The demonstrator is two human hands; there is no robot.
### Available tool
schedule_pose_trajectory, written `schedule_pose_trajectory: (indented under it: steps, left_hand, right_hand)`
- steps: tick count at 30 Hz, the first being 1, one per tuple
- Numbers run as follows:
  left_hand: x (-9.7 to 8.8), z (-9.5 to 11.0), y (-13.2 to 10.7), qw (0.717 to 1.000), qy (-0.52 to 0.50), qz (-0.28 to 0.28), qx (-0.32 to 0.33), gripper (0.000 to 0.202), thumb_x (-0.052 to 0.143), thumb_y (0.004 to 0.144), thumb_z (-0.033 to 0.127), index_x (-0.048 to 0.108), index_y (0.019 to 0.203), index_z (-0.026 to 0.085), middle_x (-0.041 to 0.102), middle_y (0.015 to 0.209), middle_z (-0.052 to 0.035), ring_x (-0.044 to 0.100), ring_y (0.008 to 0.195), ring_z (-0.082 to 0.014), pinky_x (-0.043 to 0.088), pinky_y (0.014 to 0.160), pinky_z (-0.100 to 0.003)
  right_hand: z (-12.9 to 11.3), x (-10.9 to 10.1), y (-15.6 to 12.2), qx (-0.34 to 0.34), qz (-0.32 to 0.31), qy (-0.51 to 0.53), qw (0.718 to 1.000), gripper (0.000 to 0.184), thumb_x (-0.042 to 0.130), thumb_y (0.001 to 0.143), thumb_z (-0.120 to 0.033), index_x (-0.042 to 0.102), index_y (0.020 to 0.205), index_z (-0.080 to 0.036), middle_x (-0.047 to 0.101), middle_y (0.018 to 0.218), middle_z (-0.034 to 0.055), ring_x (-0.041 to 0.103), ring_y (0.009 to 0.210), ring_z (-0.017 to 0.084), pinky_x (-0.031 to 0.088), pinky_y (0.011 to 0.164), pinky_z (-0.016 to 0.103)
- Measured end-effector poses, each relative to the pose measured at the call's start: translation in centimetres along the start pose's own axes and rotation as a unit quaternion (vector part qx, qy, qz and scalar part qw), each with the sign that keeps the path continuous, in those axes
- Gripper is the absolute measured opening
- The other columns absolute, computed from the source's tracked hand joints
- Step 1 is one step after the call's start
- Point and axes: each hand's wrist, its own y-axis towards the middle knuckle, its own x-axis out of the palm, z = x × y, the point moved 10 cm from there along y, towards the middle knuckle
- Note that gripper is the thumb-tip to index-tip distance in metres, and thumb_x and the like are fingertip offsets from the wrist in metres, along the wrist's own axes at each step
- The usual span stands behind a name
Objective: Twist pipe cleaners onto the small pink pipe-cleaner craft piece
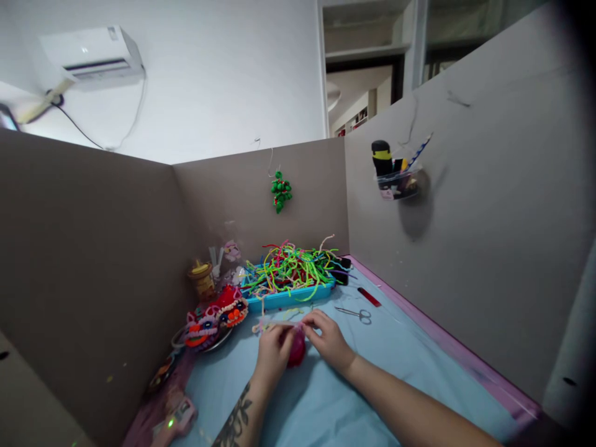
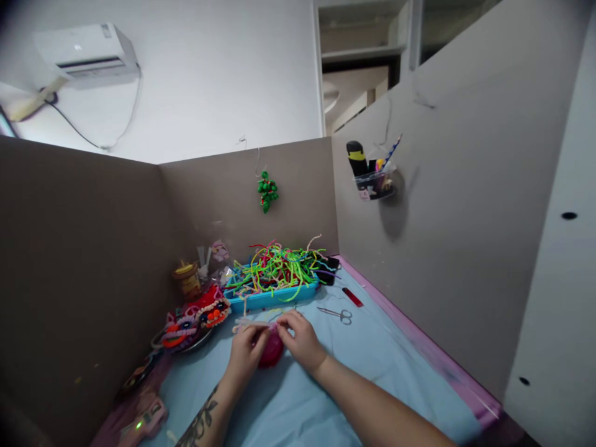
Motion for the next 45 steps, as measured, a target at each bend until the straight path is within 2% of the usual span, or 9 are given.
schedule_pose_trajectory:
  steps: [4, 10, 17, 22, 25, 28, 32, 37, 45]
  left_hand:
    - [0.0, -0.6, 0.1, 0.998, -0.034, 0.008, -0.061, 0.02, 0.056, 0.078, 0.03, 0.071, 0.078, 0.016, 0.071, 0.077, -0.0073, 0.064, 0.074, -0.0208, 0.048, 0.072, -0.033]
    - [1.5, -2.8, -0.3, 0.974, -0.169, 0.003, -0.151, 0.027, 0.061, 0.073, 0.036, 0.068, 0.076, 0.011, 0.069, 0.07, -0.0074, 0.062, 0.066, -0.0188, 0.048, 0.062, -0.028]
    - [1.3, -2.8, -0.3, 0.968, -0.178, 0.027, -0.177, 0.033, 0.059, 0.073, 0.04, 0.06, 0.055, 0.012, 0.059, 0.054, -0.0021, 0.054, 0.054, -0.0143, 0.041, 0.053, -0.024]
    - [0.8, -1.4, -0.1, 0.983, -0.129, 0.015, -0.128, 0.025, 0.055, 0.076, 0.032, 0.064, 0.063, 0.013, 0.064, 0.062, -0.0042, 0.059, 0.063, -0.0174, 0.045, 0.061, -0.026]
    - [0.7, -0.5, 0.0, 0.994, -0.082, -0.002, -0.073, 0.022, 0.053, 0.079, 0.03, 0.065, 0.069, 0.014, 0.066, 0.067, -0.0049, 0.06, 0.066, -0.0178, 0.045, 0.064, -0.028]
    - [0.7, 0.0, -0.1, 0.999, -0.04, -0.012, -0.023, 0.019, 0.052, 0.081, 0.028, 0.066, 0.076, 0.015, 0.067, 0.073, -0.0052, 0.061, 0.07, -0.0178, 0.045, 0.069, -0.029]
    - [0.6, 0.6, -0.4, 0.999, -0.013, -0.017, 0.026, 0.017, 0.052, 0.083, 0.027, 0.065, 0.081, 0.016, 0.067, 0.079, -0.006, 0.06, 0.076, -0.0178, 0.045, 0.071, -0.029]
    - [0.7, 0.8, -0.4, 0.999, -0.009, -0.029, 0.034, 0.018, 0.051, 0.084, 0.028, 0.065, 0.082, 0.017, 0.067, 0.078, -0.0063, 0.06, 0.075, -0.0172, 0.046, 0.07, -0.028]
    - [1.0, 0.3, -0.3, 0.998, -0.025, -0.045, 0.023, 0.018, 0.052, 0.084, 0.029, 0.066, 0.082, 0.017, 0.068, 0.08, -0.0059, 0.061, 0.077, -0.0174, 0.045, 0.073, -0.028]
  right_hand:
    - [-0.2, -0.3, 0.0, -0.027, 0.017, -0.037, 0.999, 0.006, 0.052, 0.084, -0.016, 0.057, 0.082, -0.019, 0.058, 0.076, 0.0031, 0.054, 0.075, 0.017, 0.044, 0.069, 0.029]
    - [-1.5, -0.2, -0.3, -0.074, 0.031, -0.141, 0.987, 0.008, 0.05, 0.085, -0.015, 0.056, 0.083, -0.019, 0.059, 0.078, 0.0049, 0.054, 0.076, 0.019, 0.044, 0.07, 0.031]
    - [-2.8, 0.9, -0.8, -0.119, 0.016, -0.221, 0.968, 0.01, 0.047, 0.087, -0.017, 0.055, 0.081, -0.019, 0.059, 0.076, 0.0054, 0.053, 0.074, 0.019, 0.043, 0.074, 0.035]
    - [-2.2, 1.2, -1.1, -0.109, 0.013, -0.179, 0.978, 0.009, 0.047, 0.085, -0.014, 0.054, 0.084, -0.02, 0.059, 0.079, 0.0053, 0.053, 0.077, 0.019, 0.045, 0.076, 0.036]
    - [-1.7, 1.0, -1.0, -0.09, 0.006, -0.13, 0.987, 0.015, 0.048, 0.084, -0.014, 0.053, 0.098, -0.018, 0.061, 0.088, 0.0075, 0.055, 0.084, 0.02, 0.046, 0.077, 0.036]
    - [-1.4, 1.4, -0.8, -0.075, -0.032, -0.108, 0.991, 0.023, 0.046, 0.086, -0.015, 0.053, 0.107, -0.02, 0.061, 0.096, 0.0079, 0.055, 0.09, 0.02, 0.046, 0.08, 0.036]
    - [-1.4, 1.5, -0.7, -0.061, -0.05, -0.088, 0.993, 0.018, 0.045, 0.086, -0.015, 0.055, 0.1, -0.02, 0.061, 0.089, 0.0062, 0.055, 0.085, 0.019, 0.046, 0.077, 0.033]
    - [-1.1, 1.1, -0.7, -0.048, -0.033, -0.083, 0.995, 0.009, 0.046, 0.086, -0.017, 0.055, 0.085, -0.019, 0.058, 0.077, 0.0037, 0.053, 0.075, 0.017, 0.044, 0.069, 0.03]
    - [-1.3, 1.5, -0.7, -0.076, -0.062, -0.07, 0.993, 0.013, 0.047, 0.087, -0.016, 0.059, 0.089, -0.019, 0.062, 0.082, 0.0049, 0.056, 0.08, 0.018, 0.045, 0.075, 0.033]
